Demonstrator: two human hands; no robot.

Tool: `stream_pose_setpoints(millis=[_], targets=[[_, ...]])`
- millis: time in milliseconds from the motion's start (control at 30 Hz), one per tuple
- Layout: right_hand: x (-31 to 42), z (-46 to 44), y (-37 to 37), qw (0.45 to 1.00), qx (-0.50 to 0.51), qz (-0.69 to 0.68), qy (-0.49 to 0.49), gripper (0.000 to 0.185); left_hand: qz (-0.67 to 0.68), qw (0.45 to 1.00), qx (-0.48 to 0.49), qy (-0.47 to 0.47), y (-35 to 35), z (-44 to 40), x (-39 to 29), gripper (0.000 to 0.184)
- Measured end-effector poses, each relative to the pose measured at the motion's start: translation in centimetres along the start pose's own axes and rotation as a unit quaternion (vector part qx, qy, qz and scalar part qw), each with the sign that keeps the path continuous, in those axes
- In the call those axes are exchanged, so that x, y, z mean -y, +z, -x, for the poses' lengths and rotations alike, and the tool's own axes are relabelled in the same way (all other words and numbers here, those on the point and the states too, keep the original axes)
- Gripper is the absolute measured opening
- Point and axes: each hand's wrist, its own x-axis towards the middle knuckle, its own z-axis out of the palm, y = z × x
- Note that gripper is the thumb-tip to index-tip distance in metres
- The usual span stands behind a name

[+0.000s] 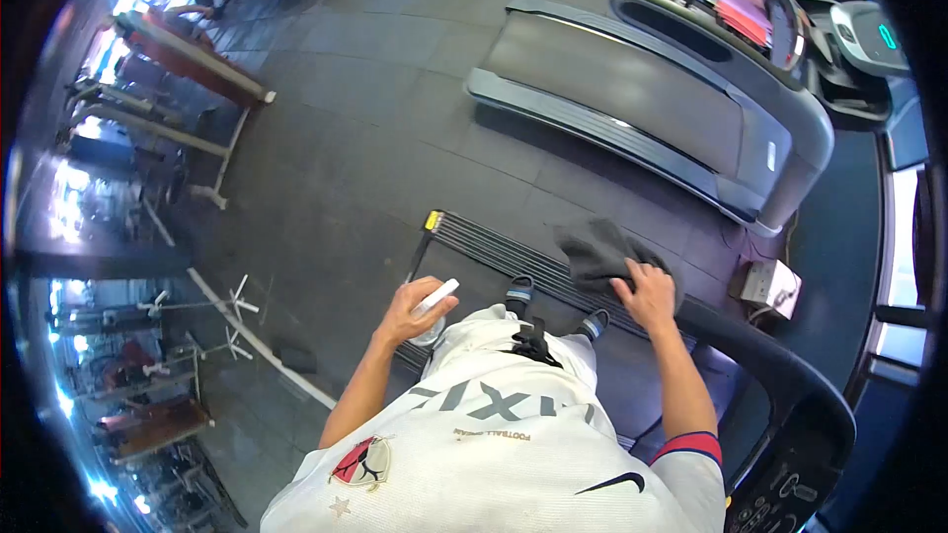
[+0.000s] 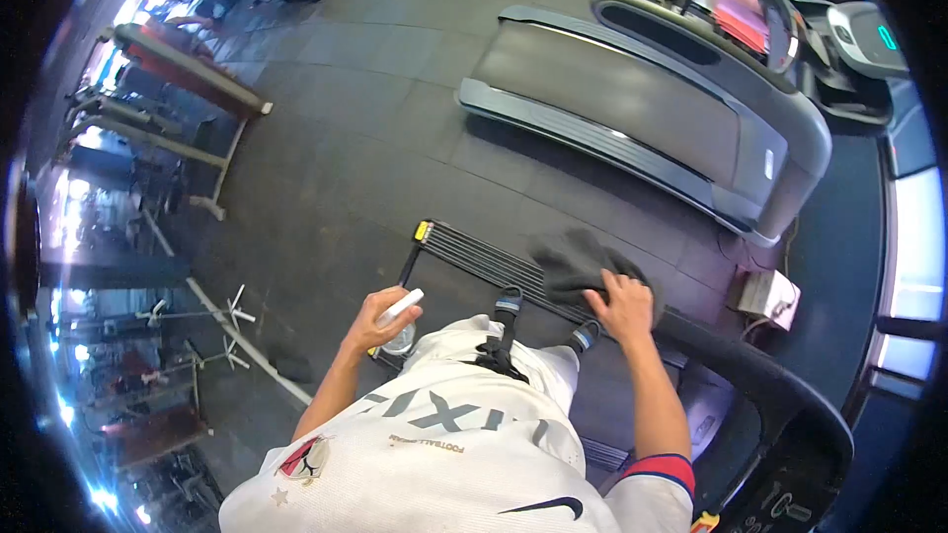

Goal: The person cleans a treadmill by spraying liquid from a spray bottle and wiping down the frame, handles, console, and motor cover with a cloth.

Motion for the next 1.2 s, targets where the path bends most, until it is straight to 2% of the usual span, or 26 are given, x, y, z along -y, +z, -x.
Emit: stream_pose_setpoints(millis=[67,133,200,233,300,333,367,400,467,567,667,733,800,867,933,967,1000,1033,1067,1133,1200], targets=[[-4.6,2.4,-1.7,0.996,0.033,0.036,0.079,0.044,0.01,1.0,-0.004,0.017,-0.1,0.2,0.4,0.028],[-7.4,3.0,-3.3,0.968,0.086,0.018,0.233,0.052,0.015,1.0,-0.005,0.011,-0.3,0.4,0.5,0.028],[-8.0,2.0,-2.1,0.953,0.122,0.036,0.276,0.056,0.023,1.0,-0.007,0.007,0.1,0.2,0.6,0.026],[-5.2,0.6,-2.1,0.952,0.12,0.037,0.28,0.055,-0.005,1.0,0.004,0.016,0.0,0.0,0.9,0.025],[1.1,-2.2,-0.3,0.982,0.096,0.018,0.164,0.052,-0.009,1.0,0.019,0.02,0.2,-0.6,0.4,0.025],[4.4,-3.0,1.0,0.994,0.023,-0.013,0.11,0.047,-0.011,0.999,0.031,0.022,0.5,-0.8,0.0,0.026],[7.3,-3.7,1.6,0.995,-0.013,-0.036,0.089,0.041,0.004,0.999,0.044,0.017,0.8,-1.1,0.0,0.028],[9.3,-3.9,3.4,0.997,-0.021,-0.042,0.054,0.043,0.004,0.998,0.047,0.042,1.2,-1.5,-0.5,0.029],[9.6,-2.6,5.4,0.98,-0.132,0.137,-0.062,0.044,-0.019,0.996,0.07,0.044,1.5,-2.4,-1.7,0.03],[4.9,0.4,3.3,0.986,-0.165,0.012,0.013,0.049,-0.017,0.996,0.084,0.039,2.0,-3.2,-3.2,0.031],[-4.1,5.8,-0.7,0.979,-0.146,0.097,0.104,0.048,-0.01,0.995,0.093,0.043,2.9,-3.3,-3.6,0.033],[-10.7,10.2,-5.1,0.959,-0.228,0.09,0.141,0.034,-0.02,0.994,0.088,0.053,3.3,-3.3,-4.1,0.032],[-18.3,14.2,-8.1,0.925,-0.176,0.182,0.282,0.036,-0.037,0.994,0.088,0.058,3.6,-3.3,-4.7,0.031],[-24.3,16.5,-9.4,0.883,-0.145,0.262,0.36,0.049,-0.045,0.994,0.088,0.054,4.2,-3.4,-5.1,0.029],[-23.2,13.2,-12.4,0.859,0.112,0.181,0.466,0.06,-0.044,0.993,0.1,0.044,5.4,-3.8,-5.7,0.028],[-22.8,11.9,-10.4,0.863,0.138,0.152,0.461,0.068,-0.045,0.993,0.099,0.051,6.4,-4.0,-6.4,0.028],[-21.0,9.5,-9.8,0.861,0.211,0.069,0.457,0.07,-0.055,0.991,0.104,0.056,7.4,-4.3,-7.3,0.028],[-17.9,7.6,-8.7,0.887,0.232,0.031,0.399,0.071,-0.066,0.99,0.108,0.059,8.3,-4.5,-8.3,0.028],[-15.1,5.0,-7.3,0.889,0.28,-0.013,0.361,0.066,-0.077,0.989,0.11,0.063,9.2,-4.8,-9.5,0.029],[-10.2,1.2,-5.5,0.904,0.317,-0.125,0.257,0.066,-0.071,0.99,0.113,0.049,11.6,-5.1,-12.0,0.031],[-7.5,-0.8,-2.5,0.922,0.309,-0.117,0.201,0.074,-0.051,0.992,0.105,0.056,13.8,-5.5,-13.6,0.032]])
